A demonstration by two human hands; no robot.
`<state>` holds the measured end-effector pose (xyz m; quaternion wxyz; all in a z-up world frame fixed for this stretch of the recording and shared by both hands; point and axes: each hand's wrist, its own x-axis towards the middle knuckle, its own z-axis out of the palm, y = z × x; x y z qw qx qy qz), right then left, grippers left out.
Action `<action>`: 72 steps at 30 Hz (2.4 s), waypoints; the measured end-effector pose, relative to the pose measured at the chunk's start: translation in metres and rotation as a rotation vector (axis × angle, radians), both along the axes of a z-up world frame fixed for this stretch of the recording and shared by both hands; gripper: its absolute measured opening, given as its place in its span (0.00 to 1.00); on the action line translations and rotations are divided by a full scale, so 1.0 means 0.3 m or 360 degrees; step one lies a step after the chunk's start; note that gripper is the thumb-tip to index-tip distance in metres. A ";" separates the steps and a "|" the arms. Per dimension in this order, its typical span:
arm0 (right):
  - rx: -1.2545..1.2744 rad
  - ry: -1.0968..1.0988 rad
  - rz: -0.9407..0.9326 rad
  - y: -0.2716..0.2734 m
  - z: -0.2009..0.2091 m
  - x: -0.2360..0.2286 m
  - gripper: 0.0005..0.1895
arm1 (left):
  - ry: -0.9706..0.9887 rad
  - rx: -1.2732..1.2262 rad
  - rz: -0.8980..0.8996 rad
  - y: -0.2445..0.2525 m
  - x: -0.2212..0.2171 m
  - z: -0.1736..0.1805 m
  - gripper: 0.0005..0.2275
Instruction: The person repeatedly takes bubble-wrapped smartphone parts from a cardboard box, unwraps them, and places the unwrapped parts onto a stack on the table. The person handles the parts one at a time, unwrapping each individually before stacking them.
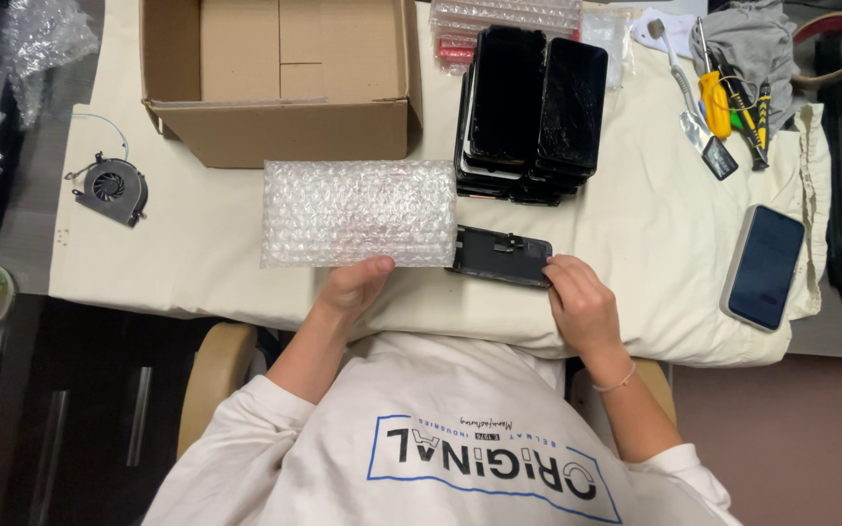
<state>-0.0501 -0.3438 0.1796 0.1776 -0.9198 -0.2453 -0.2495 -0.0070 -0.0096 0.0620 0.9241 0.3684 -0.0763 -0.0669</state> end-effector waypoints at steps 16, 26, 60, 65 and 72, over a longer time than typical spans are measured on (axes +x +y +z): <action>0.2030 0.1274 0.0142 0.143 0.230 0.128 0.12 | -0.0334 0.0557 -0.0301 -0.111 0.009 0.399 0.11; 0.1517 0.0316 0.0079 0.081 0.404 0.284 0.07 | -0.1199 0.1023 0.0322 0.090 0.343 0.824 0.07; 0.1513 0.1428 -0.0722 -0.053 0.369 1.302 0.07 | 0.0022 0.2621 -0.0023 -0.102 1.300 0.861 0.04; 0.1474 0.1510 -0.0768 -0.068 0.376 1.291 0.07 | 0.0016 0.2773 -0.0071 -0.099 1.276 0.900 0.05; 0.1456 0.1596 -0.0762 -0.068 0.414 1.262 0.07 | 0.0121 0.2836 -0.0107 -0.086 1.233 0.948 0.17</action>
